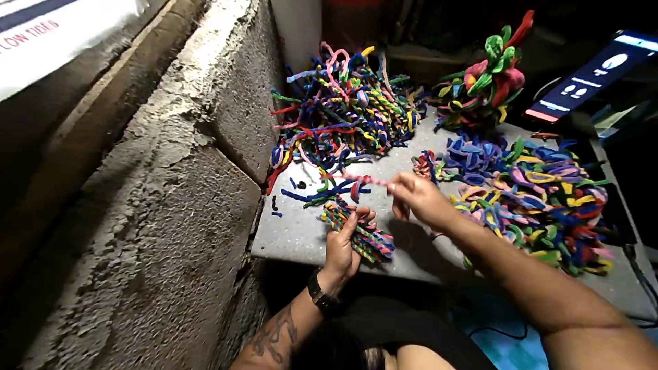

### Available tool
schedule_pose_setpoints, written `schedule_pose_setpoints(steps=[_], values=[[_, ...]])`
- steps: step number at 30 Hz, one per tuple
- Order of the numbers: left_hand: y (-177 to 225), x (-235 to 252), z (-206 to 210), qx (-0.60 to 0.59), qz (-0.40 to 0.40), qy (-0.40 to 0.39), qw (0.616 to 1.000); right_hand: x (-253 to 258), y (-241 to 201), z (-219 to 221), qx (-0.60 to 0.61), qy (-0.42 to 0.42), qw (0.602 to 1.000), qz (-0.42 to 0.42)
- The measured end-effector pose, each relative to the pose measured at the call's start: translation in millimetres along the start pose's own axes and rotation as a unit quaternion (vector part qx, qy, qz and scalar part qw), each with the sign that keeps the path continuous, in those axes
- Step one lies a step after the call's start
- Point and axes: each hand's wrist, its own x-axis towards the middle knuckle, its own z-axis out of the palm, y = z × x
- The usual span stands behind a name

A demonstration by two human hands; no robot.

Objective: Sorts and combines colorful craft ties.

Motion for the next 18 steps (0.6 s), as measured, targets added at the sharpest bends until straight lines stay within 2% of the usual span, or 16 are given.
schedule_pose_setpoints(steps=[4,10,18], values=[[-2,0,-3,0.035,-0.013,0.005,0.999,-45,34,17,-0.035,-0.012,0.998,0.051],[-1,-1,-1,0.043,-0.003,0.011,0.999,-58,50,27,-0.148,0.024,0.988,-0.043],[-1,-1,0,0.025,-0.006,0.007,1.0,-53,42,20,-0.263,-0.048,0.961,-0.075]])
